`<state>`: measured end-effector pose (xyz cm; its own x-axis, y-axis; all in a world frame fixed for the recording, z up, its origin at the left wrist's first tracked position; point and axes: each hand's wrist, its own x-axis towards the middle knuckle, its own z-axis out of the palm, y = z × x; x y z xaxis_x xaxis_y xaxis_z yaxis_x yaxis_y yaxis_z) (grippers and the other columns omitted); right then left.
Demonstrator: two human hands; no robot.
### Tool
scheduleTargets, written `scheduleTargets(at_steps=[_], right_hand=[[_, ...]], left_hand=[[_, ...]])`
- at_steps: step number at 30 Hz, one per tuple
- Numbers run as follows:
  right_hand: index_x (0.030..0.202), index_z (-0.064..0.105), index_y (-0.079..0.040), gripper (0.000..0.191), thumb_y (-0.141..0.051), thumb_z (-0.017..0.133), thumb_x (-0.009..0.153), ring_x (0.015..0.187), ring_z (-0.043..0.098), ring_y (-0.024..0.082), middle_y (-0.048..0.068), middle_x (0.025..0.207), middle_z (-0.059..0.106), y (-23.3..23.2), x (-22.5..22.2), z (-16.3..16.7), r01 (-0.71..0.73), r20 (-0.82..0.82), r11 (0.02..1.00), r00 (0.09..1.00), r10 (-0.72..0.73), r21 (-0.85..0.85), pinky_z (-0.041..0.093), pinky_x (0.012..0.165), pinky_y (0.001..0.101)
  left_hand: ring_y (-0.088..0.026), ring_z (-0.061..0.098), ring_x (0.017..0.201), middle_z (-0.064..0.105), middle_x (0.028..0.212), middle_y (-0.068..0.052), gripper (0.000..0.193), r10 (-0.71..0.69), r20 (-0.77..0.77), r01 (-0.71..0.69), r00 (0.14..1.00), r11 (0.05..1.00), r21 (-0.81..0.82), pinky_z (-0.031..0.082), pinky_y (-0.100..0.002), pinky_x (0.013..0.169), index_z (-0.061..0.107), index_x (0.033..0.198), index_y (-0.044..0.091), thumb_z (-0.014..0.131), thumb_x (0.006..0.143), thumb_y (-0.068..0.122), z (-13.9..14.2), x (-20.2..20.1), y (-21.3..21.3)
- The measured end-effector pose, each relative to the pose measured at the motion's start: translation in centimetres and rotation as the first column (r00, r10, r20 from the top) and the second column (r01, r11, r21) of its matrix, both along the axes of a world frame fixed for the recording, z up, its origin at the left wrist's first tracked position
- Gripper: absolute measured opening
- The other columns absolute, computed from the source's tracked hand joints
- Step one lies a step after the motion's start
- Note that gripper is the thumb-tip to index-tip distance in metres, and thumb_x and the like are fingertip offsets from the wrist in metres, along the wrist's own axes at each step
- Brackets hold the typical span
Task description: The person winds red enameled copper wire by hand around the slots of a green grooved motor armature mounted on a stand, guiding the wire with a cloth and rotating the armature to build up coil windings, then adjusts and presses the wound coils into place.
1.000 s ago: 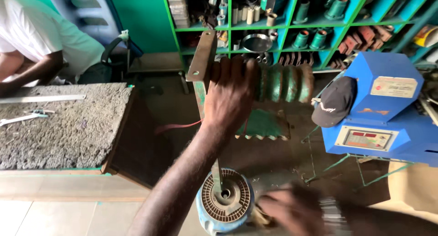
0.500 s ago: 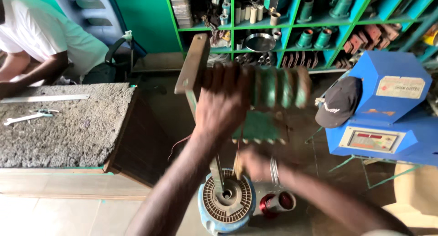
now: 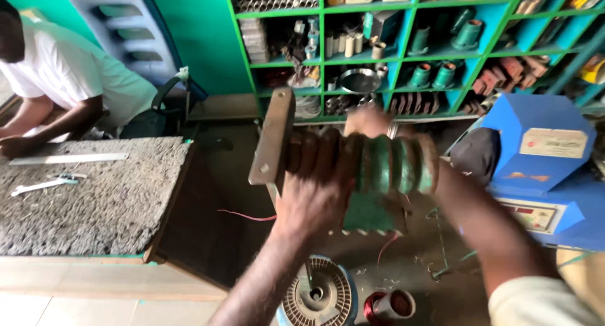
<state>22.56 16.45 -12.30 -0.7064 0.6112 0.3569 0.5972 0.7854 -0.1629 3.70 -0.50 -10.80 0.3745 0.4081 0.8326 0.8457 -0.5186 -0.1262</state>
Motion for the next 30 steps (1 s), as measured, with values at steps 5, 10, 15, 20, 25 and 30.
scheduleTargets(at_steps=[5, 10, 15, 20, 25, 30], right_hand=[[0.100, 0.070, -0.010, 0.017, -0.011, 0.065, 0.084, 0.078, 0.065, 0.028, 0.009, 0.091, 0.071, -18.5, -0.9, -16.2, -0.290, -0.198, 0.885, 0.953, 0.231, -0.363, 0.051, 0.070, 0.0407], [0.101, 0.070, -0.009, 0.018, -0.011, 0.067, 0.083, 0.078, 0.065, 0.028, 0.009, 0.091, 0.072, -21.3, 5.1, 1.9, -0.553, 0.001, 0.830, 0.832, 0.554, 0.066, 0.051, 0.071, 0.0408], [0.102, 0.070, -0.009, 0.019, -0.012, 0.069, 0.083, 0.078, 0.065, 0.028, 0.009, 0.091, 0.072, -5.6, 0.1, 15.0, -0.097, 0.017, 0.840, 0.994, 0.104, 0.534, 0.050, 0.071, 0.0409], [0.102, 0.071, -0.009, 0.020, -0.012, 0.070, 0.083, 0.078, 0.064, 0.029, 0.010, 0.092, 0.072, -4.6, -0.2, -3.3, 0.137, -0.173, 0.990, 0.975, -0.138, -0.018, 0.050, 0.071, 0.0409], [0.103, 0.071, -0.009, 0.021, -0.013, 0.072, 0.083, 0.078, 0.064, 0.029, 0.010, 0.092, 0.072, 1.3, 5.6, -10.4, 0.119, -0.145, 0.991, 0.981, -0.126, -0.056, 0.049, 0.071, 0.0410], [0.104, 0.072, -0.008, 0.022, -0.013, 0.073, 0.083, 0.078, 0.063, 0.030, 0.010, 0.092, 0.073, 3.1, 5.0, -5.2, 0.137, -0.032, 0.990, 0.990, -0.139, -0.036, 0.049, 0.071, 0.0410]], left_hand=[[-0.035, 0.054, 0.111, 0.058, 0.117, -0.015, 0.051, 0.145, 0.012, -0.142, 0.989, 0.979, -0.148, 0.040, -0.050, 0.098, 0.054, 0.134, 0.010, 0.065, 0.086, 0.025, 0.5, -1.8, 5.5], [-0.036, 0.055, 0.112, 0.060, 0.116, -0.015, 0.040, 0.207, -0.045, -0.212, 0.977, 0.958, -0.194, 0.040, -0.051, 0.100, 0.055, 0.127, 0.009, 0.065, 0.092, 0.025, 0.6, -1.8, 8.0], [-0.041, 0.053, 0.119, 0.057, 0.127, -0.023, 0.061, -0.043, 0.032, 0.046, 0.999, 0.993, -0.108, 0.039, -0.055, 0.111, 0.048, 0.146, -0.004, 0.066, 0.094, 0.022, -0.4, -0.9, 1.9], [-0.038, 0.056, 0.113, 0.061, 0.123, -0.018, 0.064, -0.062, -0.006, 0.061, 0.998, 0.994, -0.095, 0.041, -0.053, 0.101, 0.057, 0.137, 0.005, 0.070, 0.078, 0.026, 1.4, -1.9, 1.2], [-0.035, 0.055, 0.117, 0.061, 0.125, -0.013, 0.057, -0.054, 0.024, 0.057, 0.998, 0.987, -0.148, 0.041, -0.047, 0.102, 0.058, 0.136, 0.010, 0.070, 0.082, 0.024, 2.4, -2.2, 2.3], [-0.035, 0.054, 0.113, 0.060, 0.121, -0.014, 0.059, -0.053, 0.003, 0.052, 0.999, 0.976, -0.211, 0.039, -0.049, 0.101, 0.058, 0.134, 0.007, 0.070, 0.079, 0.025, 1.8, -1.0, 0.9]])
